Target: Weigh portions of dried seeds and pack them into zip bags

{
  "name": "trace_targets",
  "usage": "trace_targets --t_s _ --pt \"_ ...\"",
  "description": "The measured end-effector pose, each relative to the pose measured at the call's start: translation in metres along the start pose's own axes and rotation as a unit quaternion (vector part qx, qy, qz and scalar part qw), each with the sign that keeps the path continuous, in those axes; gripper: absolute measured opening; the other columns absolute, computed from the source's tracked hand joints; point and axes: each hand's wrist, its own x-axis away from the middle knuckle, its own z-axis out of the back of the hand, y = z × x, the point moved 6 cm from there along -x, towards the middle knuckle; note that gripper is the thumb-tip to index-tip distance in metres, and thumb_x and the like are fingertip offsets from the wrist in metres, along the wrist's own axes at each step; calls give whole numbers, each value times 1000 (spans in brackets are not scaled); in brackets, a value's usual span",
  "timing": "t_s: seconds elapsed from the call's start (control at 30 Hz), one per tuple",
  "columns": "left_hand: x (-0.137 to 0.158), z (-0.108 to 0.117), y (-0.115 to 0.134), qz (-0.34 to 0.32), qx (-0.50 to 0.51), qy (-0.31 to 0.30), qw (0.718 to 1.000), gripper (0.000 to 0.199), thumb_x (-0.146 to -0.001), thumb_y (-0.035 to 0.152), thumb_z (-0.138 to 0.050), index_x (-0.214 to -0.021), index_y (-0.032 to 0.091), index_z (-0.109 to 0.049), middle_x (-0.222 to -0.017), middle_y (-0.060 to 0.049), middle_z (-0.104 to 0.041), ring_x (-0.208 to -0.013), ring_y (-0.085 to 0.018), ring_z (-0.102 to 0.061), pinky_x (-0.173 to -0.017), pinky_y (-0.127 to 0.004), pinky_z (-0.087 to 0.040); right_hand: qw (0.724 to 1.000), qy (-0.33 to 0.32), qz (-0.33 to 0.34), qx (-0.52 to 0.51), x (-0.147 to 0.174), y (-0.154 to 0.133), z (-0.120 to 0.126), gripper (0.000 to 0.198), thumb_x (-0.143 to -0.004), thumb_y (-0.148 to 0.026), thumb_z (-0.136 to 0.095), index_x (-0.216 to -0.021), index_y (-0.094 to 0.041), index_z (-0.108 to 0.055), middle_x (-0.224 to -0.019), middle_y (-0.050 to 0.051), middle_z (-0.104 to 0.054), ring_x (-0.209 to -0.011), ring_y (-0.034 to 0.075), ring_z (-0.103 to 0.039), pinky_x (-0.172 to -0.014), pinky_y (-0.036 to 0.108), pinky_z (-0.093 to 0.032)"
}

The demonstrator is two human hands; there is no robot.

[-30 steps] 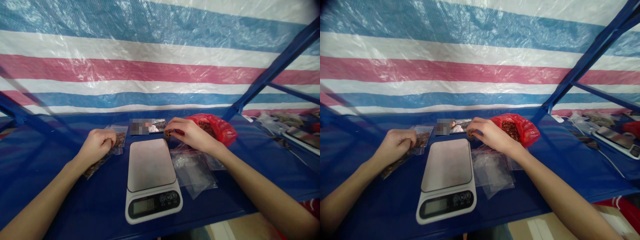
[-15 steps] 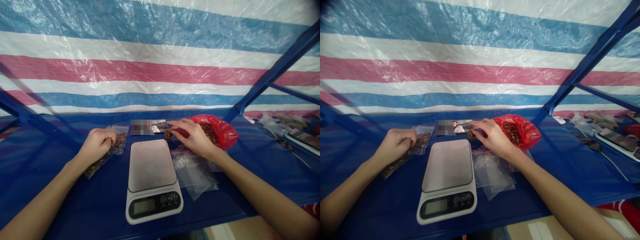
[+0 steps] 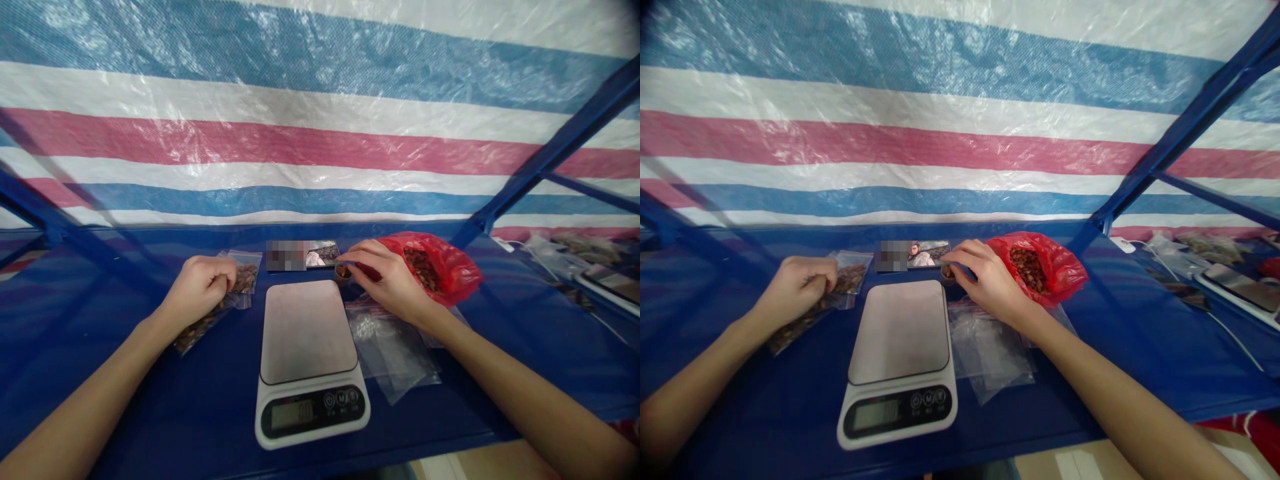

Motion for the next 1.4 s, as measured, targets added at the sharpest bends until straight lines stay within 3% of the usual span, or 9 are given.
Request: trace_targets --t_s 0.13,0.63,0.97,1.23,1.4 --pt "0 -1 -2 10 1 -8 1000 25 -70 4 -40 -54 19 -51 -52 3 -54 -51 -11 -52 -60 -24 -37 999 -22 10 34 0 -1 -3 10 -102 -26 -72 -107 -22 -79 -101 8 -74 -93 25 -65 -84 41 -54" --pt "0 -2 -3 11 -6 -12 1000 26 -71 5 -39 -54 18 -53 -52 3 -55 -51 -10 -53 -60 -23 -37 1000 17 -3 10 2 5 -1 10 -99 -12 -73 -95 -21 -76 -94 5 -79 -89 24 -66 -82 38 -52" --pt "-1 -1 -2 -6 -14 -1 1000 25 -70 7 -40 -53 19 -52 -52 3 -55 -49 -10 -53 -58 -23 -37 999 28 -27 19 1 9 4 9 -98 -15 -74 -94 -22 -77 -91 4 -80 -87 24 -67 -83 40 -52" --pt "-1 -2 -3 0 -6 -2 1000 25 -70 8 -39 -52 20 -52 -51 4 -55 -48 -11 -54 -58 -24 -37 998 -47 27 16 -1 4 0 9 -100 -16 -72 -99 -21 -79 -99 5 -81 -93 23 -66 -84 39 -52" --pt "0 -3 -8 29 -11 -17 999 25 -70 8 -40 -53 20 -53 -52 3 -56 -51 -12 -55 -60 -25 -38 997 -67 23 41 -2 6 1 11 -102 -19 -71 -96 -21 -80 -98 7 -80 -92 25 -65 -82 40 -50"
